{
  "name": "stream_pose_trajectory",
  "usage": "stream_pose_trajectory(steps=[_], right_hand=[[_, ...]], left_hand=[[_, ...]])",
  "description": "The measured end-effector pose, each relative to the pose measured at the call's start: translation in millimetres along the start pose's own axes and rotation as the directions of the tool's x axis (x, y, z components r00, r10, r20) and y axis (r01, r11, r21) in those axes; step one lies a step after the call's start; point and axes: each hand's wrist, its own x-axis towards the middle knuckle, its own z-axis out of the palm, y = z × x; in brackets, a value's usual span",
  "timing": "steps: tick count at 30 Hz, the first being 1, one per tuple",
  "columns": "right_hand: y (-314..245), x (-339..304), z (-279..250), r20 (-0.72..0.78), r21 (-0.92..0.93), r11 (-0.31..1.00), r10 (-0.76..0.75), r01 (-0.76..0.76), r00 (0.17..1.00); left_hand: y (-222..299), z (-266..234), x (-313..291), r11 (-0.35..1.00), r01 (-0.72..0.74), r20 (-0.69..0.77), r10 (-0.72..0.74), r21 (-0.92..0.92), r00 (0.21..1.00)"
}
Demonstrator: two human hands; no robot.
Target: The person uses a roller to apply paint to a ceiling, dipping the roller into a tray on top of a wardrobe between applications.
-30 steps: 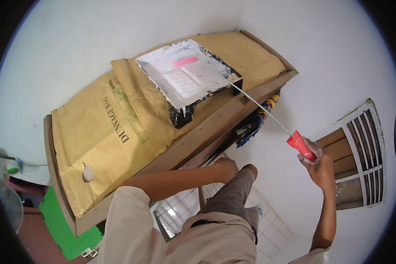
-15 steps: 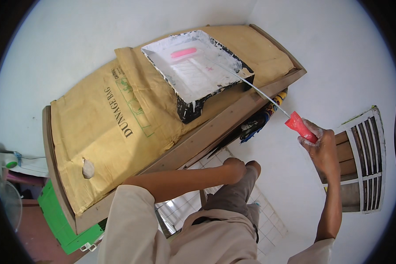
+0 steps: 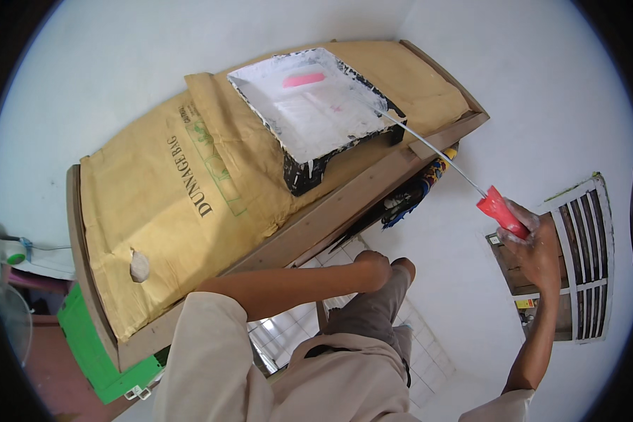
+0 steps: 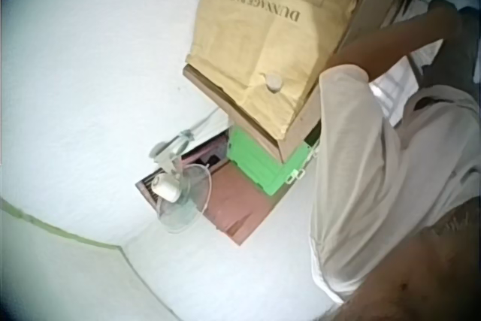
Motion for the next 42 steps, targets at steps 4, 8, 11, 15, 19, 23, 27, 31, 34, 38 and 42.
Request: stream_pose_trajectory(steps=[4,8,11,15,19,23,27,31,34,38,42], right_hand=[[-13,17,7,0.083,-0.107,0.993,-0.048,0.056,0.995],[-17,24,11,0.129,-0.109,0.994,0.026,-0.011,0.991],[-9,13,-4,0.114,-0.206,0.965,-0.139,0.160,0.984],[2,-10,-22,0.054,-0.074,0.996,-0.044,0.048,0.998],[0,-10,-13,0.049,0.009,1.000,0.004,-0.004,0.999],[-19,11,1,0.143,-0.110,0.992,0.081,-0.065,0.986],[-14,15,13,0.121,-0.089,0.996,0.001,0.010,0.993],[-10,-3,-15,0.118,-0.269,0.942,-0.172,0.198,0.978],[2,-20,-30,0.076,0.022,0.997,0.073,-0.075,0.994],[7,-9,-12,0.053,-0.084,0.996,0.027,-0.022,0.998],[-5,4,4,0.079,-0.223,0.975,-0.003,0.021,0.997]], left_hand=[[-1,7,4,0.999,0.002,-0.058,-0.005,-0.041,0.998],[-2,5,1,1.000,0.015,-0.043,-0.015,-0.012,0.999],[-4,10,2,1.000,0.013,-0.056,-0.013,0.000,0.998],[-5,10,7,1.000,-0.010,-0.031,0.011,0.011,0.999],[-3,10,7,1.000,0.001,-0.040,0.000,0.024,0.999],[-1,6,3,0.999,0.032,-0.029,-0.032,0.012,0.999],[-4,16,7,0.999,0.009,-0.062,-0.007,0.044,0.998],[-1,0,-6,0.999,0.021,-0.008,-0.021,0.042,1.000],[-2,4,1,0.999,0.036,-0.003,-0.036,0.021,0.999],[-4,5,3,1.000,0.030,-0.035,-0.030,0.003,0.999],[-3,-3,-2,0.998,-0.004,-0.069,-0.001,-0.064,0.998]])
